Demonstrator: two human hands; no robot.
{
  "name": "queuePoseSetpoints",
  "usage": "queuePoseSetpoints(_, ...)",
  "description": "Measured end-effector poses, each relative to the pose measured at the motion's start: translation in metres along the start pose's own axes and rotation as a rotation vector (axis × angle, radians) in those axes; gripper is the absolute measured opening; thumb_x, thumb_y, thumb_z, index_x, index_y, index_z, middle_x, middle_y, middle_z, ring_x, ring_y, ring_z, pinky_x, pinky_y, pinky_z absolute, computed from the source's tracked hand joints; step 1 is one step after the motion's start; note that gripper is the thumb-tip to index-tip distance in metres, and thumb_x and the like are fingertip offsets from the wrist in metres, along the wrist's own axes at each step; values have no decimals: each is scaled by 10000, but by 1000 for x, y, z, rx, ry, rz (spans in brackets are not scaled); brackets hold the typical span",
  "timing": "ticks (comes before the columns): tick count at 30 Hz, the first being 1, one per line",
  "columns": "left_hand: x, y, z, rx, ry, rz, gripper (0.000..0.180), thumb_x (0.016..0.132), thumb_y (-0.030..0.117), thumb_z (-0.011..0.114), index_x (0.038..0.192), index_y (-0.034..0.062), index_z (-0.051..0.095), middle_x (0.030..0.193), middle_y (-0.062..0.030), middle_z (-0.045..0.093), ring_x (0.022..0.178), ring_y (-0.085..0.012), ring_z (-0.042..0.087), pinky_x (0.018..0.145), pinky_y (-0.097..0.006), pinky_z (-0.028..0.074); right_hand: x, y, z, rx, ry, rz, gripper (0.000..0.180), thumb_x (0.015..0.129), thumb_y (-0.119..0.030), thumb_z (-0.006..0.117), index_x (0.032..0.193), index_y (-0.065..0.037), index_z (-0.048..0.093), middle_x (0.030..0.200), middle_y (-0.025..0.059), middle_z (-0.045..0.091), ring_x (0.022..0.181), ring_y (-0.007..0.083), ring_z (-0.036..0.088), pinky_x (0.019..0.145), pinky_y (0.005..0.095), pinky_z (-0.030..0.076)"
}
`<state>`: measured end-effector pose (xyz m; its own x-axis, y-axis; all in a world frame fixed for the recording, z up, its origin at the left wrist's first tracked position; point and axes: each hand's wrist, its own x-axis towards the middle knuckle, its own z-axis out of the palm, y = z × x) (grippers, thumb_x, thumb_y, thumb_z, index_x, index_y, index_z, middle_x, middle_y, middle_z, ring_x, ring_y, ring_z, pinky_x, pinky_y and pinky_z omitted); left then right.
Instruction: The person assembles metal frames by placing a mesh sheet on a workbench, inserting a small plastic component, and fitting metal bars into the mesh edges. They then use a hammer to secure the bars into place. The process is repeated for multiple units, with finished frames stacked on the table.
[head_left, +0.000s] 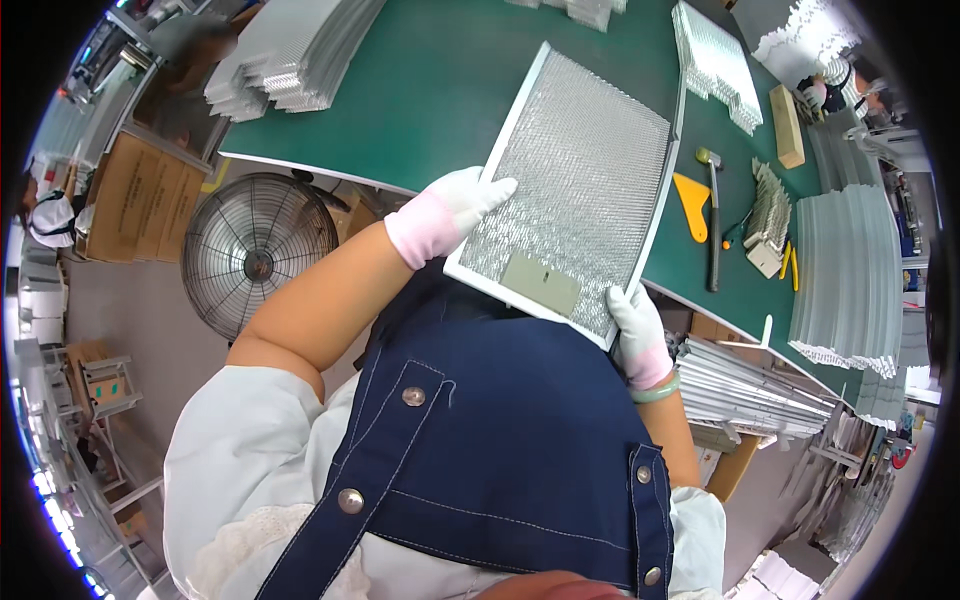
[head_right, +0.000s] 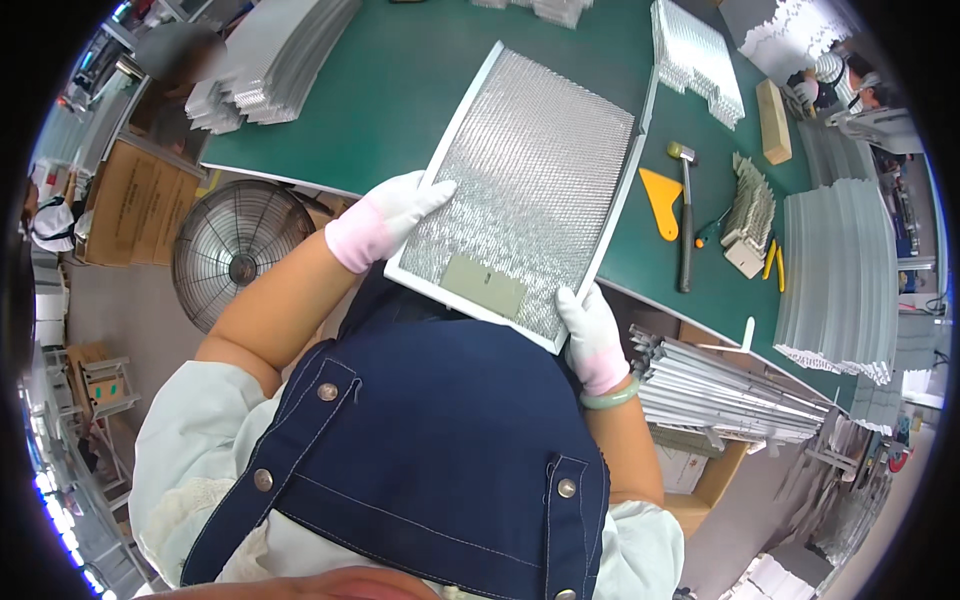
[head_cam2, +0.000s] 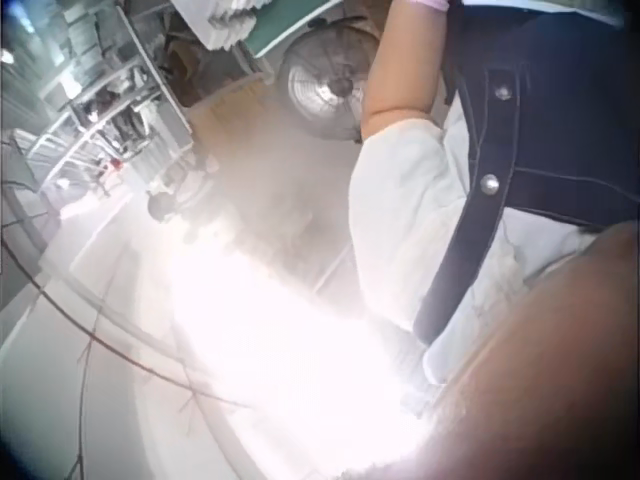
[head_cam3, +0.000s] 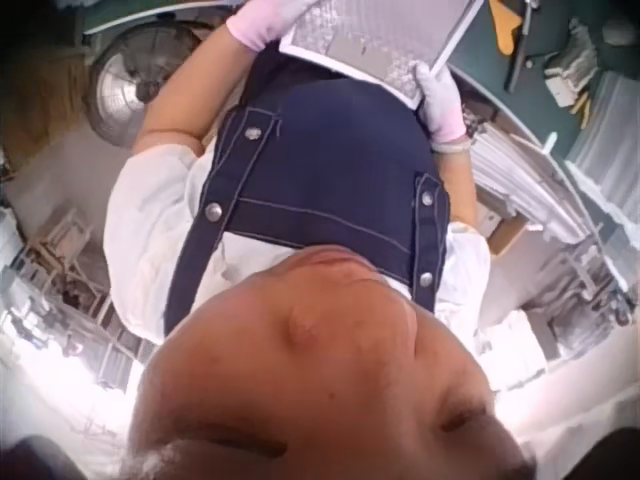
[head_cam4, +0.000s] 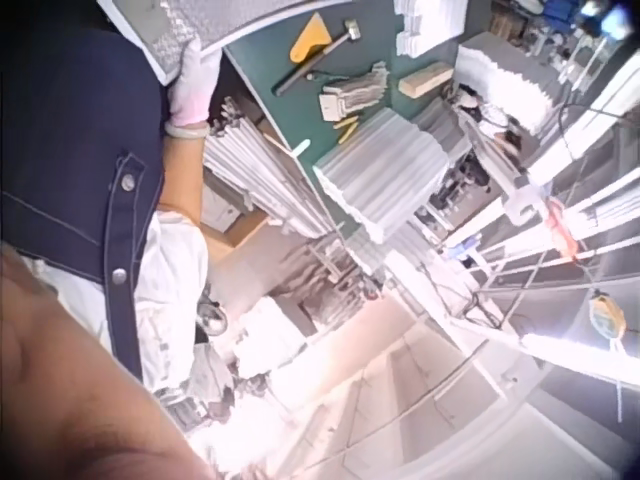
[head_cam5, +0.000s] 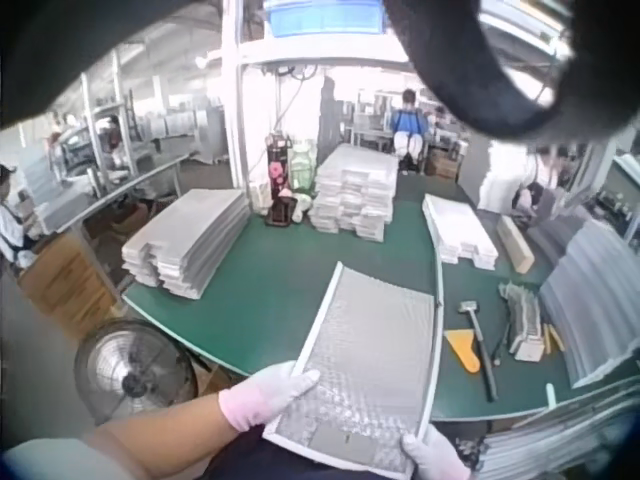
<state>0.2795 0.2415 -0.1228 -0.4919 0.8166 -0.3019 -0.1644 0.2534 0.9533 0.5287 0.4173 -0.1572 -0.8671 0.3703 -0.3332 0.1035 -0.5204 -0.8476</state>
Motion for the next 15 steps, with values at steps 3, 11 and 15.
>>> queuePoseSetpoints(3, 27, -1, -16, 58, -9, 90, 412, 1033, 322, 546, 1238, -34, 584, 1140, -88, 658, 987, -163, 609, 929, -305, 481, -5, -3, -1, -191, -16, -63, 443, 1003, -169, 577, 1369, 46, 450, 1318, 113, 582, 1176, 179, 562, 1048, 341, 430)
queuePoseSetpoints(11, 60, 74, -36, -47, 68, 207, 443, 1002, 332, 596, 1276, -16, 591, 1171, -101, 676, 1082, -186, 628, 960, -337, 495, -16, -22, 8, -392, -92, -244, 605, 966, -228, 656, 1430, 41, 376, 1377, 120, 539, 1259, 203, 517, 1097, 362, 379)
queuePoseSetpoints(15, 60, 94, -53, -499, -163, 246, 450, 971, 284, 637, 1295, -24, 589, 1218, -112, 675, 1108, -200, 642, 991, -348, 491, -14, -32, 13, -402, -162, -236, 644, 958, -237, 668, 1449, 41, 356, 1387, 124, 531, 1268, 210, 512, 1101, 364, 375)
